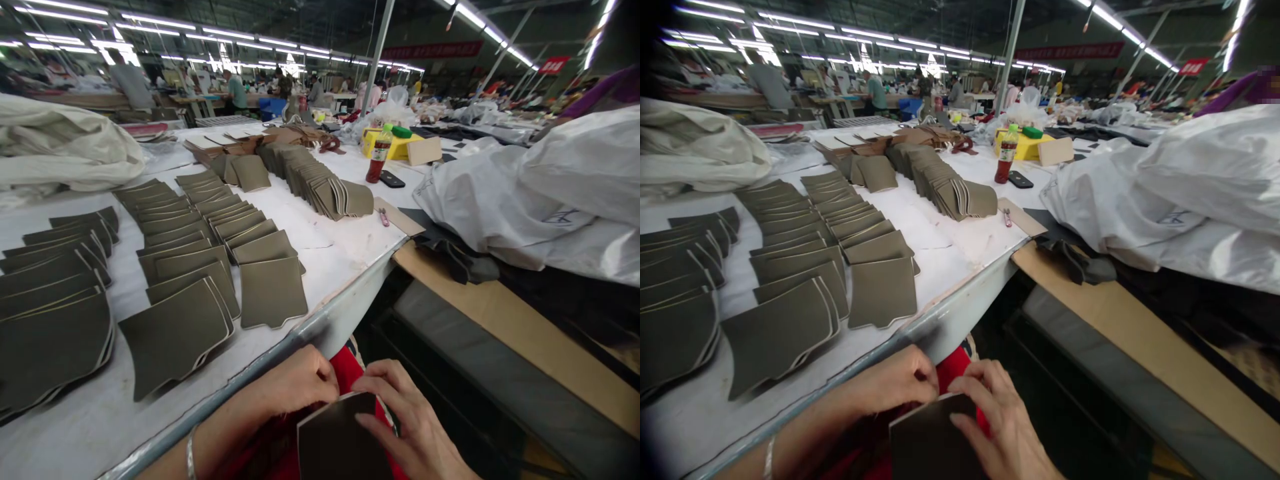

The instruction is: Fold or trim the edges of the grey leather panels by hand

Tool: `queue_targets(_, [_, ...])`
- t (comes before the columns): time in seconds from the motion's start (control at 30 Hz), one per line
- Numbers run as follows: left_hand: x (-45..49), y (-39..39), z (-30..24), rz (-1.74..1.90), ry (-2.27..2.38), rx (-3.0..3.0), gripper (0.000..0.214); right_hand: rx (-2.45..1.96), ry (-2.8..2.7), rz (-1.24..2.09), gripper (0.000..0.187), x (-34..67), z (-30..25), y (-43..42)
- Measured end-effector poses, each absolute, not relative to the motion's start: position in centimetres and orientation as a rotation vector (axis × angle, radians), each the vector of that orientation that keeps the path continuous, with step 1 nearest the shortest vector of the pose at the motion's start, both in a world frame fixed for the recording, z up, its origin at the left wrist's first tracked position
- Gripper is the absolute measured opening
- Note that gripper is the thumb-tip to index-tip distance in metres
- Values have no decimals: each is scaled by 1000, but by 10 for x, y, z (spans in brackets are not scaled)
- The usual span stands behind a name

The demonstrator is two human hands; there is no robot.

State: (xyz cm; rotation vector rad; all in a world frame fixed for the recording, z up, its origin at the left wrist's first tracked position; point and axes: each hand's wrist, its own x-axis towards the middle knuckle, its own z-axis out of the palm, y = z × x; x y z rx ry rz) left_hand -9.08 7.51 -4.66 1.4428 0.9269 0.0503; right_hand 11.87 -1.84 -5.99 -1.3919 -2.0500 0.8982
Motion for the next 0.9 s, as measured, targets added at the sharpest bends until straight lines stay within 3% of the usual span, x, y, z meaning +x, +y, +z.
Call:
queue_targets(0.53, [-88, 68, -67, 128, 992, 1204, 16, -1217, -2118, 368, 7, 94, -77, -11])
queue_targets(0.9, [-90, 65, -78, 134, 989, 1334, 16, -1238, -2235, 377, 5, 93, -87, -9])
